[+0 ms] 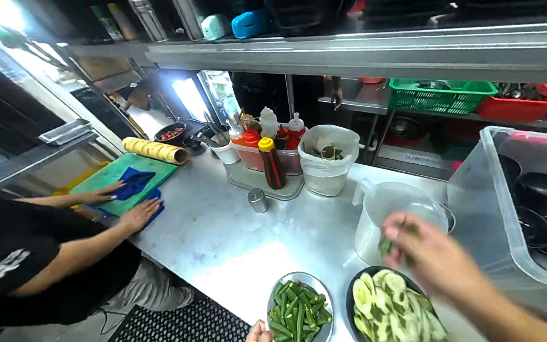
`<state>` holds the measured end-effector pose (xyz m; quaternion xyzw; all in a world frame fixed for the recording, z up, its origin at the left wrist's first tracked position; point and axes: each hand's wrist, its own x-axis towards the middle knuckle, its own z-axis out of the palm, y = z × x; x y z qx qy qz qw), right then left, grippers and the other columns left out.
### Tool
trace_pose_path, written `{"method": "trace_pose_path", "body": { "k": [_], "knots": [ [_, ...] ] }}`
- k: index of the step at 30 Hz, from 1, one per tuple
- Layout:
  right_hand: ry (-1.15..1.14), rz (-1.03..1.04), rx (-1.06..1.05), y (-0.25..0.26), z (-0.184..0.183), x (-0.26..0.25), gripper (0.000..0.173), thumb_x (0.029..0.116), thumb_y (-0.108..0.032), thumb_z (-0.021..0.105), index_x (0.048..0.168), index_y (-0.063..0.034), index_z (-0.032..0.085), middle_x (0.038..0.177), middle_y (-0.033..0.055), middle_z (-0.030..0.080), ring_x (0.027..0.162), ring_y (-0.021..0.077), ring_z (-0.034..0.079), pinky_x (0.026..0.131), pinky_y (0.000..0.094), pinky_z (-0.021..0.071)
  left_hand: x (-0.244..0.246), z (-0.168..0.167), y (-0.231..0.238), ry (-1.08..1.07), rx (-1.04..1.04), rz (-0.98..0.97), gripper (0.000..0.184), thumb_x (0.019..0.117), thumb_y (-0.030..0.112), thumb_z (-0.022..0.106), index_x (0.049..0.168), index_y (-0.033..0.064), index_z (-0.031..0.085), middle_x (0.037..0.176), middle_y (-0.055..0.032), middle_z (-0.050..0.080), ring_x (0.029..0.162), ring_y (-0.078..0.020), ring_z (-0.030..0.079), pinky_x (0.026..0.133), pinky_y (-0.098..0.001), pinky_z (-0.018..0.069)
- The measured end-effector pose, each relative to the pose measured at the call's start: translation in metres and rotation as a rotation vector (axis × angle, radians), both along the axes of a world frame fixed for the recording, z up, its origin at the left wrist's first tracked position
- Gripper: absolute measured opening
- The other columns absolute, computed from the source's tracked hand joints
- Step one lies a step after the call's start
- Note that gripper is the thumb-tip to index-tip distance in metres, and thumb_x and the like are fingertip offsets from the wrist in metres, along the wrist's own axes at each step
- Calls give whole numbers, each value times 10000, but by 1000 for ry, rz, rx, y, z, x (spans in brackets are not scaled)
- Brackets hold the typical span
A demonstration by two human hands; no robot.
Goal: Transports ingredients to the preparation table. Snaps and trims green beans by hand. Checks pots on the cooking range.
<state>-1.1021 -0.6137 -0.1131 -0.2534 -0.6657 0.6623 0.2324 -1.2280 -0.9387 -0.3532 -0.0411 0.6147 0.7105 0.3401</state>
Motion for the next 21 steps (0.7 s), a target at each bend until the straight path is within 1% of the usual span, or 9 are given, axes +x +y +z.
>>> {"method": "trace_pose_path", "body": {
  "k": [3,7,8,10,12,15,18,20,21],
  "knots": [
    [-29,-235,-34,58,51,-80,137,1061,-163,508,1160,-93,570,831,4,615,638,107,598,617,297,558,-49,-5,15,14,-167,-176,61,989,45,494,992,-11,518,808,-118,659,692,-234,694,636,-442,622],
    [-42,-458,-169,140,57,-186,157,1023,-163,503,1147,-74,537,823,35,585,607,122,580,586,283,544,-114,-16,34,17,-186,-446,107,980,74,532,1015,-25,547,841,-155,663,688,-268,702,620,-449,633],
    [-87,-475,-155,156,52,-205,227,1020,-171,509,1218,-62,532,903,69,612,667,150,628,628,308,579,-129,-14,38,7,-230,-532,125,999,83,542,1048,-31,548,872,-167,670,701,-277,716,640,-455,647],
    [-260,-460,-28,176,39,-227,386,1006,-179,537,1370,-49,517,1192,128,624,939,216,698,768,381,627,-155,-9,46,41,-403,-727,191,1042,160,561,1111,-18,570,900,-158,699,710,-263,737,672,-437,656],
    [-407,-490,143,186,27,-237,449,943,-159,584,1371,-30,539,1295,165,602,1075,273,675,823,472,617,-176,-1,53,224,-649,-930,280,1049,299,536,1129,56,650,921,-91,731,772,-211,737,728,-426,634],
    [-436,-534,326,161,28,-232,443,950,-188,569,1366,-44,529,1263,160,627,992,258,708,798,456,623,-193,23,74,598,-848,-1027,362,1024,410,525,1159,126,703,1039,-83,739,999,-258,716,899,-552,568],
    [-334,-368,480,78,19,-201,319,1047,-199,506,1318,-45,575,1145,125,672,880,207,714,770,421,631,-196,24,108,816,-630,-1038,334,1010,304,568,1254,103,677,1180,-89,701,1133,-235,665,1019,-472,534],
    [-330,-204,541,8,-32,-172,226,1051,-158,519,1211,-51,637,989,75,696,775,170,699,688,387,633,-193,19,134,897,-595,-1174,339,1006,261,569,1315,151,655,1297,-71,655,1237,-234,615,1062,-447,511],
    [-407,-94,565,-22,-69,-153,211,1044,-159,527,1165,-68,674,965,56,700,779,158,689,702,375,621,-192,17,145,940,-606,-1263,348,1000,237,569,1335,195,651,1344,-65,629,1276,-247,589,1059,-459,513]
  ]
}}
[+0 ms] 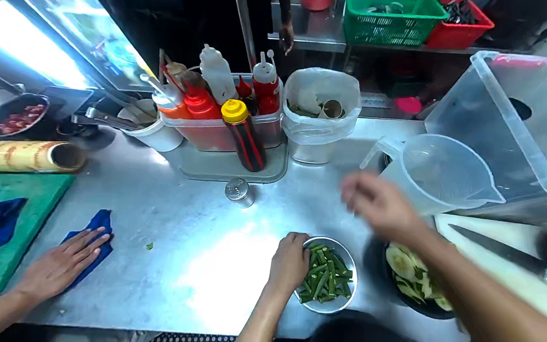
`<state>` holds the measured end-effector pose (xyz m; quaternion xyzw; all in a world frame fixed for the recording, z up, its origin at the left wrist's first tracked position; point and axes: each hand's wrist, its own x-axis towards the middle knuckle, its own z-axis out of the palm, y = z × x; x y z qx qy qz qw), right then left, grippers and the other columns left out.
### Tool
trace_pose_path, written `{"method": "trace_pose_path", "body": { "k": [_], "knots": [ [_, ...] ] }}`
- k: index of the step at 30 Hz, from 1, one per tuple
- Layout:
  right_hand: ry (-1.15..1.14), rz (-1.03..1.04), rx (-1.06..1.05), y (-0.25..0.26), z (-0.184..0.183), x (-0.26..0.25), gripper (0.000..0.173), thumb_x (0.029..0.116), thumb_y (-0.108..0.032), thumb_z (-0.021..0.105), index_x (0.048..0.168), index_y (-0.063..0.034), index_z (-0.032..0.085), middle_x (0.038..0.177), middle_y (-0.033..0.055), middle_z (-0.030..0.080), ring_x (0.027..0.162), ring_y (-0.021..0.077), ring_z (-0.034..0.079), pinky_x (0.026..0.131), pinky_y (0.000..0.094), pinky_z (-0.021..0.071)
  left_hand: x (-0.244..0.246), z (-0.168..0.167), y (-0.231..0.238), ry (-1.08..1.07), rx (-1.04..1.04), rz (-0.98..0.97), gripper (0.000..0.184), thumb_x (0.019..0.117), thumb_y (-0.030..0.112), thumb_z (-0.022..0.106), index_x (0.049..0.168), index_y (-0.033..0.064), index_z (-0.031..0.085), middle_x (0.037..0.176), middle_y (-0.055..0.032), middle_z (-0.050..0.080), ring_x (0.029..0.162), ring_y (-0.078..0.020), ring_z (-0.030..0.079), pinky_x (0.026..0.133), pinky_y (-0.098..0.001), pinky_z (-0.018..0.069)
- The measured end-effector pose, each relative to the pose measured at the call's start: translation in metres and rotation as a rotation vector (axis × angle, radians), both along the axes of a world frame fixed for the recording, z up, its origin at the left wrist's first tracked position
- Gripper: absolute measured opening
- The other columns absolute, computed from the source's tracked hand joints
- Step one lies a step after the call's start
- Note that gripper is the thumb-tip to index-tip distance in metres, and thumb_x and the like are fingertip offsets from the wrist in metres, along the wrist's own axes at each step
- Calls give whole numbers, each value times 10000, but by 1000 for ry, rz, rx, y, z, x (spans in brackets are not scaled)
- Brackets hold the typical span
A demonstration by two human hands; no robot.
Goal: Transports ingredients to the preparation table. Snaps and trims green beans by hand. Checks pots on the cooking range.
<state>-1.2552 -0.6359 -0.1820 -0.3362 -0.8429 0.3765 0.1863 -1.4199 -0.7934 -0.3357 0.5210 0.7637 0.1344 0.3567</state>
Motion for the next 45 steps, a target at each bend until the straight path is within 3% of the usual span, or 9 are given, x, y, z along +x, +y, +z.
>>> {"method": "trace_pose_path", "body": {
  "k": [4,13,17,19,21,25,30,36,45],
  "knots": [
    [-383,73,-242,-78,-108,63,327,1068,-267,463,1198,-105,715,1130,88,712,1051,196,679,969,403,547,-2,-2,27,61,-106,-287,416,996,196,583,1388,327,624,1372,-91,597,1298,-320,551,1004,-527,526],
    [-121,-141,-258,-131,-129,111,269,1049,-226,507,1120,-109,739,1038,48,722,935,113,677,863,309,570,-18,-16,24,10,151,-370,236,982,183,573,1168,112,701,1189,-83,683,1172,-232,635,1038,-426,517],
    [-13,-220,-296,-128,-115,95,281,1058,-275,512,1140,-116,729,1026,28,717,889,95,676,815,295,582,-18,2,5,-617,334,84,313,963,156,656,1259,54,645,1078,-81,701,915,-165,697,825,-325,603],
    [46,-196,-338,-127,-101,78,302,1061,-302,523,1189,-103,710,1055,37,712,907,98,676,824,302,584,-5,19,-8,-1118,400,272,345,966,94,652,1300,8,639,1064,-141,688,910,-210,682,835,-376,593],
    [91,-136,-350,-126,-86,60,333,1061,-325,532,1222,-86,697,1073,52,706,914,100,672,831,298,581,13,35,-20,-1351,427,359,276,955,113,683,1208,4,686,1048,-137,698,933,-201,687,873,-386,588],
    [103,-55,-328,-126,-70,47,316,1066,-296,495,1125,-66,703,996,61,691,909,104,650,836,293,547,42,48,-34,-1294,543,425,269,923,150,741,1143,-1,706,1023,-119,710,883,-156,685,816,-329,592],
    [164,-116,-279,-134,-73,54,209,973,-163,530,975,-67,717,811,17,658,716,47,599,645,216,501,61,47,-47,-1121,698,352,238,947,92,694,1149,-28,656,1023,-108,706,830,-136,685,752,-288,598],
    [289,-184,-161,-144,-83,67,166,920,-126,572,872,-73,722,802,4,674,709,22,599,627,184,498,76,49,-54,-1143,691,270,218,964,85,680,1139,-38,635,1037,-117,700,829,-150,698,751,-300,613],
    [379,-272,-479,-161,-91,81,170,929,-101,564,867,-77,720,774,-31,672,688,13,603,613,216,500,92,45,-63,-1156,586,261,196,970,102,671,1143,17,630,1017,-79,698,802,-126,687,723,-286,607]
  ]
}}
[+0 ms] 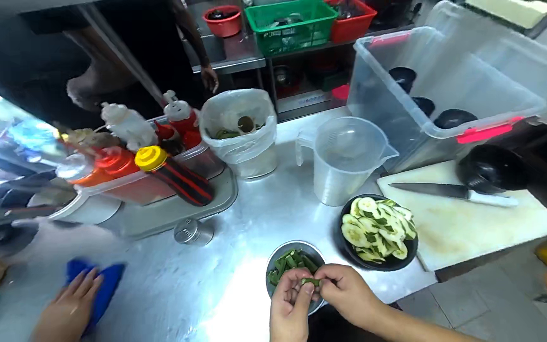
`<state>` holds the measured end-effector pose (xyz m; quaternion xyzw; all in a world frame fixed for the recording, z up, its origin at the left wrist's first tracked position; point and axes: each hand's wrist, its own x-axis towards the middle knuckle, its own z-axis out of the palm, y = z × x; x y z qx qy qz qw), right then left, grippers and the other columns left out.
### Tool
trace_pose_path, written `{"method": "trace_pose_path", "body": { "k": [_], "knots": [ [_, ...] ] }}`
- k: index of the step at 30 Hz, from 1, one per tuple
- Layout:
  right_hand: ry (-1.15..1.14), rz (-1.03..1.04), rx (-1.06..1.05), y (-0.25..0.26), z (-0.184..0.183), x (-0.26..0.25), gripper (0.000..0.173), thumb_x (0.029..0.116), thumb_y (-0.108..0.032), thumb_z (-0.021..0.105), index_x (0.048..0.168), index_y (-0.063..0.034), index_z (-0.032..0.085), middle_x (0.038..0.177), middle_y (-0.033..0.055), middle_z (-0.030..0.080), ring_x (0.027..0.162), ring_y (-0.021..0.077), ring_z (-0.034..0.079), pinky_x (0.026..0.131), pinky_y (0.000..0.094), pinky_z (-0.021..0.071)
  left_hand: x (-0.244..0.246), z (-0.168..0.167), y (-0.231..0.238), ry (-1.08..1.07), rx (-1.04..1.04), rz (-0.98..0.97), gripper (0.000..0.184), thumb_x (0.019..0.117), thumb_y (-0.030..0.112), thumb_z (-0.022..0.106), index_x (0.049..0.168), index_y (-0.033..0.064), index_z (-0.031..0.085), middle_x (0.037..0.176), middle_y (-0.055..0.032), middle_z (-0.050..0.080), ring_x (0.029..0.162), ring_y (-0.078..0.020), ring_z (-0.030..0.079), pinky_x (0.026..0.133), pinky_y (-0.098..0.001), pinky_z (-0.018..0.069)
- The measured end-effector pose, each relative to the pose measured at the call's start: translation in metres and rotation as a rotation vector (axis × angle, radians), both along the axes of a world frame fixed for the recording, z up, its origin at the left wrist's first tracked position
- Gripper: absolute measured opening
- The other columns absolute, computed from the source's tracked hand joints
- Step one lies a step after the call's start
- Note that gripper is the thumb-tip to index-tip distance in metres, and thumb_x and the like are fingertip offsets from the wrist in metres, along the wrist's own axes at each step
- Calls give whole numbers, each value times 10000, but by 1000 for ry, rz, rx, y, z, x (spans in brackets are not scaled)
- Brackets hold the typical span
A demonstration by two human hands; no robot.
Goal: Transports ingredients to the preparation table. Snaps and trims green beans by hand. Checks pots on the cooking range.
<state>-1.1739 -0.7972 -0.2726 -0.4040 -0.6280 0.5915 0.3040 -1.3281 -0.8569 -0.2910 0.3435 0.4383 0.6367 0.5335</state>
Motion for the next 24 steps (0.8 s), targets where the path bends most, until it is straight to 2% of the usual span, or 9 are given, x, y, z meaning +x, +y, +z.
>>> {"method": "trace_pose_path", "body": {
  "k": [4,8,13,16,18,19,21,23,24],
  "knots": [
    [72,54,8,-1,1,8,151,946,-86,560,863,-47,681,755,-10,651,673,18,587,600,213,480,1,4,1,-215,-47,-108,173,972,194,689,1124,112,673,1020,-58,699,817,-105,680,742,-267,594],
    [76,107,158,2,-1,19,163,965,-95,557,893,-13,677,748,35,610,669,44,549,596,208,447,3,6,4,-435,-77,-193,153,981,177,675,1117,106,680,1014,-81,698,867,-127,691,791,-280,595],
    [43,191,407,7,-8,28,182,993,-82,540,959,14,690,853,122,687,807,143,663,751,267,549,2,-3,0,-637,-151,-282,151,1008,169,631,1133,110,693,1040,-77,717,882,-122,696,802,-277,585],
    [-10,248,421,7,3,29,194,1004,-53,531,1015,39,702,930,165,715,899,199,701,844,329,573,1,-8,-2,-680,-174,-299,153,1031,178,590,1133,134,695,1031,-56,720,886,-113,685,825,-288,573],
    [-29,251,374,10,9,25,199,1016,-56,527,1024,39,702,939,163,709,902,194,694,848,333,569,-4,-5,-2,-549,-119,-260,179,1044,156,562,1181,121,672,1046,-59,705,878,-117,672,815,-298,568],
    [-33,228,344,12,8,23,206,1025,-70,524,1026,28,704,930,144,704,879,169,682,827,316,564,-5,-1,-1,-385,-94,-220,205,1047,129,546,1212,96,663,1042,-58,706,849,-112,670,790,-298,575],
    [-59,162,276,17,4,20,225,1032,-117,519,1029,-12,718,897,85,694,803,100,646,747,271,548,-10,5,2,111,-12,-150,255,1016,50,557,1249,11,652,1082,-62,710,841,-98,672,754,-288,590],
    [-109,158,252,21,4,18,248,1044,-170,504,1039,-46,719,903,57,691,804,80,636,742,265,545,-17,2,5,515,95,-103,265,993,151,656,1230,44,705,1147,-64,694,953,-113,676,825,-302,605],
    [-115,172,257,22,5,17,257,1051,-180,497,1044,-48,717,910,56,691,819,80,638,755,262,545,-20,0,6,610,142,-77,240,998,185,659,1199,70,722,1156,-66,698,995,-129,685,850,-312,614]
  ]
}}
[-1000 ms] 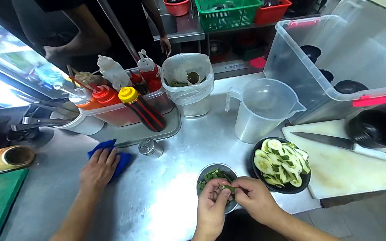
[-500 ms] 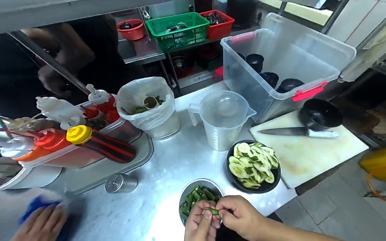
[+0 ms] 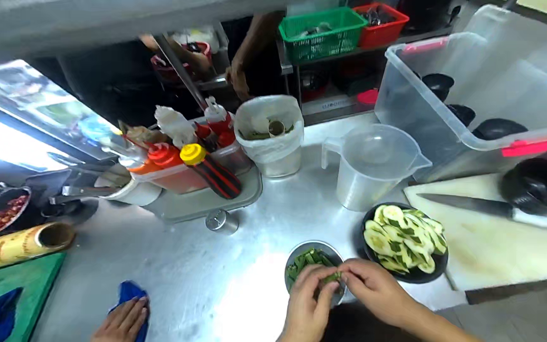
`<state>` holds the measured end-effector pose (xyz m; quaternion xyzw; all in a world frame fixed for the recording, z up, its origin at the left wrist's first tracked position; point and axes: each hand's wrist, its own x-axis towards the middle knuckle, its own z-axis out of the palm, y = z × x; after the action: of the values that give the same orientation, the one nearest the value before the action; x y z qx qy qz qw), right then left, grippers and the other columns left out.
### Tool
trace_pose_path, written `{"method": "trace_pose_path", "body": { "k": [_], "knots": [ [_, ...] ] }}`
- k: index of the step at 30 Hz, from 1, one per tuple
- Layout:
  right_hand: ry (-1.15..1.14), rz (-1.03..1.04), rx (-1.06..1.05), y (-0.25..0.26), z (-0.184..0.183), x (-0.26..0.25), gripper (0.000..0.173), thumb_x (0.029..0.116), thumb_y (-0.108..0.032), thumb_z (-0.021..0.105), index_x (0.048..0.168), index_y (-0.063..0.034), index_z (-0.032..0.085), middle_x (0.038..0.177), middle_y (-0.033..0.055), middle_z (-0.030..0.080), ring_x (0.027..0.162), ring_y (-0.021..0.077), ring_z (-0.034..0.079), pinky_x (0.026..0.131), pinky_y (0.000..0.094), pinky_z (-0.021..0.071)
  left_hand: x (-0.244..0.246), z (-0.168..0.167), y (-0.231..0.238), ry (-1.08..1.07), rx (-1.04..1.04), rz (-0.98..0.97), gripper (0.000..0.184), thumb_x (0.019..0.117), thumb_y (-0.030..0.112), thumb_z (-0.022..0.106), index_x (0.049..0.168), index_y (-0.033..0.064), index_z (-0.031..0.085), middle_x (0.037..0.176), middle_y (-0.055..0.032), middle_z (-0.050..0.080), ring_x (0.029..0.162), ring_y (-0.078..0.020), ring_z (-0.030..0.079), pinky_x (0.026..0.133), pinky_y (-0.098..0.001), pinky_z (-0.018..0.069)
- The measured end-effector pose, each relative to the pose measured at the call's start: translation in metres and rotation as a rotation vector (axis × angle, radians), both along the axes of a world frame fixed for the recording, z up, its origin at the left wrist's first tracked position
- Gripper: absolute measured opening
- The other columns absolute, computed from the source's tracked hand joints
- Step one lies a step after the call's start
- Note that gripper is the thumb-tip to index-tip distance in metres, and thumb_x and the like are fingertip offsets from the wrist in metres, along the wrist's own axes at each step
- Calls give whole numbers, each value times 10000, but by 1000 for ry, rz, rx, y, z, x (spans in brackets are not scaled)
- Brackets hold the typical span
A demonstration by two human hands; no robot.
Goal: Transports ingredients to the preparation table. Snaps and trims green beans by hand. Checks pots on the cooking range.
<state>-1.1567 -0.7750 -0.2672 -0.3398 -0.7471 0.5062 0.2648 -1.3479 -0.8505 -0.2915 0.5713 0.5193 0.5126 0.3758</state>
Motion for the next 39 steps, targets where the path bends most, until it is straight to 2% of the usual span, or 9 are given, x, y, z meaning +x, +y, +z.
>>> {"method": "trace_pose_path", "body": {
  "k": [9,14,19,23,26,29,32,35,39],
  "knots": [
    [270,96,-357,2,7,-5,241,1074,-213,473,1092,-120,694,775,-63,576,587,4,463,528,191,405,-11,2,6,-530,-182,-101,225,1024,161,607,1167,-1,671,957,-77,708,759,-125,673,690,-289,593],
    [259,-180,-679,15,16,-18,141,969,-171,630,1067,-93,695,765,4,625,572,97,566,530,267,514,-19,-7,2,-794,-375,-41,174,1047,118,492,1162,17,575,975,-114,714,779,-185,701,705,-343,604],
    [264,-317,-483,103,106,-77,164,974,-137,640,1104,-39,644,805,49,637,643,143,594,624,329,538,-29,-26,6,-905,-460,196,219,950,8,327,1041,58,519,898,-111,706,693,-185,687,603,-307,574],
    [449,-288,-301,186,171,-128,303,1019,-103,597,1306,-4,591,1015,72,704,684,114,628,636,281,557,-37,-31,21,-711,-514,300,171,1020,119,441,1022,4,567,870,-124,676,688,-192,665,611,-327,582],
    [432,-303,-204,191,167,-135,287,1024,-119,581,1291,-20,616,1045,76,714,686,126,642,621,279,564,-50,-36,23,-395,-518,374,153,995,131,542,992,8,633,768,-81,642,639,-173,621,585,-326,545],
    [321,-283,-225,151,122,-125,243,1043,-140,530,1240,-57,645,998,63,700,665,131,619,590,294,547,-65,-48,30,116,-589,315,185,985,229,584,1059,101,694,799,-15,639,701,-138,616,671,-353,545],
    [155,-232,-410,95,56,-97,217,1054,-194,510,1169,-97,666,896,59,671,640,144,585,580,308,520,-67,-46,45,514,-745,46,348,1002,380,573,1236,158,705,1113,-66,713,1026,-219,685,943,-469,559],
    [7,-235,-611,55,7,-64,219,1040,-212,546,1121,-73,694,869,62,678,674,155,607,628,322,531,-56,-30,62,691,-915,-110,486,954,506,617,1307,174,656,1268,-98,680,1223,-310,628,1005,-572,517],
    [-30,-305,-661,24,-14,-24,207,1021,-174,542,1104,-65,698,849,47,668,661,142,604,601,291,522,-57,-37,64,699,-825,-227,360,987,327,594,1232,72,662,1227,-139,664,1207,-297,618,1049,-498,499]
  ]
}}
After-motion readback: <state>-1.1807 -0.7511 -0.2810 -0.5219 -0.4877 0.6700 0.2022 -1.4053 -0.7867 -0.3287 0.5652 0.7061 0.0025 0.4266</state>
